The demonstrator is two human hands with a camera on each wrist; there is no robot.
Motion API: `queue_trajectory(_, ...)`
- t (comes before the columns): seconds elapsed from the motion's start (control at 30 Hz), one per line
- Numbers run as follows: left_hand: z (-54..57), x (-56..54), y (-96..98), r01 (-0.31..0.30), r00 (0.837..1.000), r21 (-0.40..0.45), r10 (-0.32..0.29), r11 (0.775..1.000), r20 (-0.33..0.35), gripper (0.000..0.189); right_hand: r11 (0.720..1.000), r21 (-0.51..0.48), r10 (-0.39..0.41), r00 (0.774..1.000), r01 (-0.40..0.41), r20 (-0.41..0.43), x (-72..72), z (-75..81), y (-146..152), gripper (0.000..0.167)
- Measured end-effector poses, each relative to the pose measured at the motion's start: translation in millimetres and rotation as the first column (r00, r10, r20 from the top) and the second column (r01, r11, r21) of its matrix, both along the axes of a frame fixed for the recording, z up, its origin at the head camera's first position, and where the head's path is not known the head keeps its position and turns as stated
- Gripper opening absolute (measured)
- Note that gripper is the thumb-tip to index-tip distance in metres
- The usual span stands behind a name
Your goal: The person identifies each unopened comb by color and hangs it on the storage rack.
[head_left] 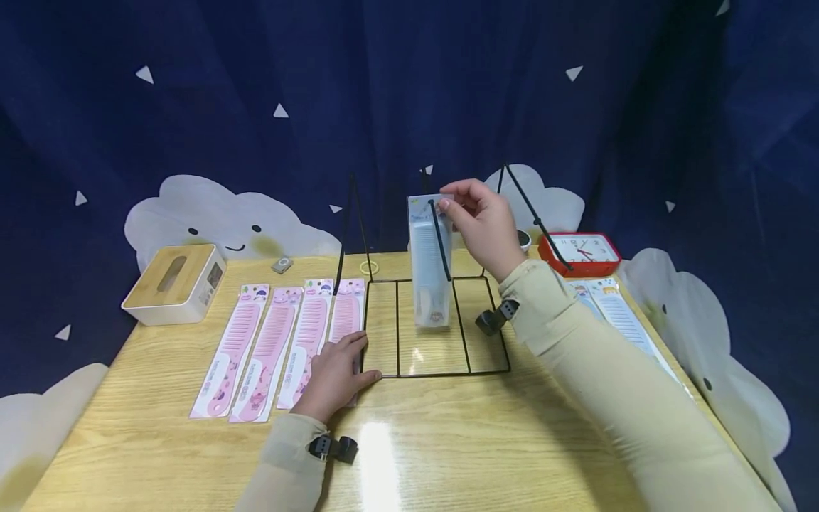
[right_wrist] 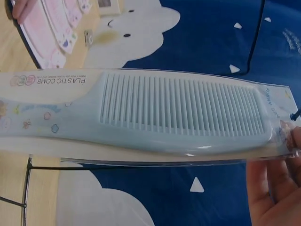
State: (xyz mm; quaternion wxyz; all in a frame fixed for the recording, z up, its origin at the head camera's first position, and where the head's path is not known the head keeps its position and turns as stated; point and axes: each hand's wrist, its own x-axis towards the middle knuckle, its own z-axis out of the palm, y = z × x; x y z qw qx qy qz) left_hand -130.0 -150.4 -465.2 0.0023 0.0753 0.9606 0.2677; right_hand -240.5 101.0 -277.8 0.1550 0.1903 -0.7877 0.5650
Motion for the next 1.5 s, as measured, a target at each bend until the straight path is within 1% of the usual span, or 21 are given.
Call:
queue_trajectory(0.2, 0.1, 0.3, -0.6, 0.005, 1.000, -0.003, -0.005, 1.000, 0.000, 0.072, 0.999, 0.017, -0.033, 0.999, 0.033, 0.028, -18.1, 4.8, -5.2, 0.021)
queue_trajectory(0.47, -0.5, 0.6, -0.9, 0.010, 1.000, 0.008, -0.010, 1.000, -0.004, 0.072, 0.997, 0.036, -0.070, 0.997, 0.069, 0.038, -36.2, 8.5, -9.4, 0.021)
queue_trajectory(0.57, -1.3, 0.6, -0.8, 0.013, 1.000, 0.009, -0.013, 1.000, -0.013, 0.072, 0.997, 0.028, -0.077, 0.996, 0.076, 0.037, -42.0, 8.1, -9.5, 0.022)
queue_trajectory(0.7, -2.0, 0.6, -0.1, 0.012, 1.000, 0.009, -0.012, 1.000, -0.005, 0.072, 0.996, 0.022, -0.089, 0.995, 0.088, 0.048, -44.5, 2.9, -5.7, 0.022)
queue_trajectory(0.8, -1.9, 0.3, 0.2, 0.010, 1.000, -0.002, -0.010, 1.000, 0.006, 0.072, 0.995, 0.041, -0.097, 0.994, 0.095, 0.055, -43.5, -6.4, 2.9, 0.023)
queue_trajectory(0.9, -1.0, 0.0, 0.1, 0.010, 1.000, -0.012, -0.010, 1.000, 0.004, 0.072, 0.992, 0.074, -0.110, 0.993, 0.106, 0.052, -42.9, -20.1, 15.9, 0.028)
queue_trajectory(1.0, -0.3, 0.2, -0.1, 0.012, 1.000, -0.013, -0.012, 1.000, -0.001, 0.072, 0.984, 0.117, -0.137, 0.990, 0.132, 0.038, -41.1, -36.3, 33.0, 0.030)
queue_trajectory(1.13, -0.2, 0.3, -0.2, 0.013, 1.000, -0.008, -0.013, 1.000, -0.002, 0.073, 0.978, 0.153, -0.149, 0.988, 0.142, 0.034, -40.8, -61.3, 62.6, 0.028)
queue_trajectory(1.2, 0.1, 0.2, -0.5, 0.010, 1.000, -0.008, -0.010, 1.000, -0.006, 0.073, 0.977, 0.161, -0.149, 0.987, 0.139, 0.053, -43.6, -73.4, 77.9, 0.028)
queue_trajectory(1.3, -0.4, -0.3, -1.2, 0.004, 1.000, -0.009, -0.004, 1.000, -0.007, 0.072, 0.961, 0.215, -0.202, 0.974, 0.175, 0.107, -47.5, -89.2, 99.3, 0.032)
queue_trajectory(1.43, -1.9, -1.0, -1.4, 0.004, 1.000, -0.006, -0.004, 1.000, -0.004, 0.072, 0.930, 0.289, -0.291, 0.936, 0.228, 0.196, -53.1, -111.3, 126.7, 0.039)
queue_trajectory(1.5, -2.6, -0.7, -0.8, 0.007, 1.000, -0.002, -0.007, 1.000, -0.005, 0.071, 0.923, 0.310, -0.307, 0.924, 0.230, 0.228, -56.0, -123.5, 140.4, 0.041)
